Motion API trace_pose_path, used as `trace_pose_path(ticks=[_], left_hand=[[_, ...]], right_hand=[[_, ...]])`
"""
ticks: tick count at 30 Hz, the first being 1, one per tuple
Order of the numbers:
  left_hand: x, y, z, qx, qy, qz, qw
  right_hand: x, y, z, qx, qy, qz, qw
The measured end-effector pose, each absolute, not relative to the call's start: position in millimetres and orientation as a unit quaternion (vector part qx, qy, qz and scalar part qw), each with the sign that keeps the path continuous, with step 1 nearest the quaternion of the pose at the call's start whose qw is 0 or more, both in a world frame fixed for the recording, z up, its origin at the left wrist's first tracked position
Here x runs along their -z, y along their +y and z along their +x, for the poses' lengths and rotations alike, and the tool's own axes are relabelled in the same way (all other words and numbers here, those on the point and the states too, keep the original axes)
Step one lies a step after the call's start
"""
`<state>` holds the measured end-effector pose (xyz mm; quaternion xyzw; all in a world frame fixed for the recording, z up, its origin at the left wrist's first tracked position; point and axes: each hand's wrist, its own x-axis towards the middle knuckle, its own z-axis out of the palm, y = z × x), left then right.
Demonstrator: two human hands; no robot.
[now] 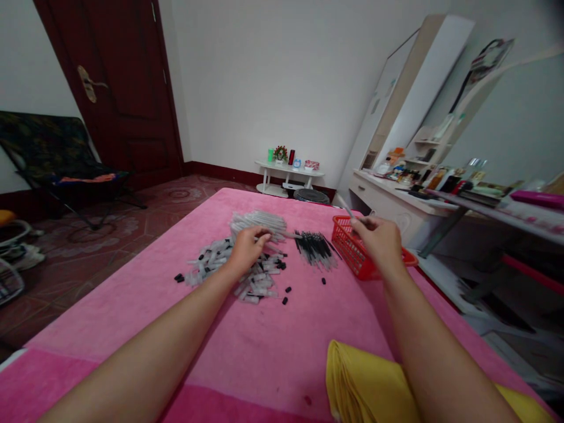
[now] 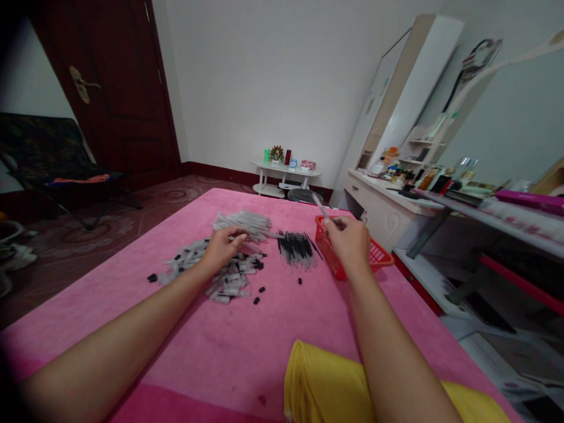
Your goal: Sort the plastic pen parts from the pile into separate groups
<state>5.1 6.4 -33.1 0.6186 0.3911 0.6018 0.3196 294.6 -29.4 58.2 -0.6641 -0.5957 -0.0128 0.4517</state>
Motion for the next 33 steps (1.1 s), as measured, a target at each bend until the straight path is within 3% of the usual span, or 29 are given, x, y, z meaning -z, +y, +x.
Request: trace_pose_path(ticks=[2, 6, 11, 14, 18, 22, 25, 33], left_hand=[[38.9, 9.6, 0.7, -0.575, 0.391, 0.664, 0.275], [47.9, 9.8, -0.7, -0.539, 0.379, 0.719, 0.223], [53.2, 9.2, -1.2, -0.456, 0.421, 0.77, 0.149], [51.4, 9.1, -1.5, -0.351, 0.465, 0.811, 0.055], [47.4, 7.1, -1.0, -0.247, 0.494, 0.833, -0.032], [45.1, 3.6, -0.3, -0.254, 0.493, 0.829, -0.072], [43.4, 1.1, 0.5, -0.279, 0.488, 0.822, -0.085], [41.7, 0.2, 1.3, -0.328, 0.484, 0.809, -0.058]], right_hand=[[-57.9, -26.3, 318.2, 0.078, -0.541, -0.744, 0.386], [-48.9, -21.6, 345.7, 0.105, -0.499, -0.812, 0.283], [-46.2, -18.6, 333.1, 0.175, -0.566, -0.725, 0.351], [-44.0, -19.1, 307.7, 0.137, -0.657, -0.624, 0.4], [-27.7, -24.7, 271.1, 0.045, -0.737, -0.619, 0.268], [-4.3, -33.0, 246.3, 0.037, -0.742, -0.662, 0.095], [7.6, -37.3, 236.7, 0.057, -0.723, -0.688, 0.019], [-11.5, -37.6, 245.4, 0.047, -0.703, -0.708, 0.042]])
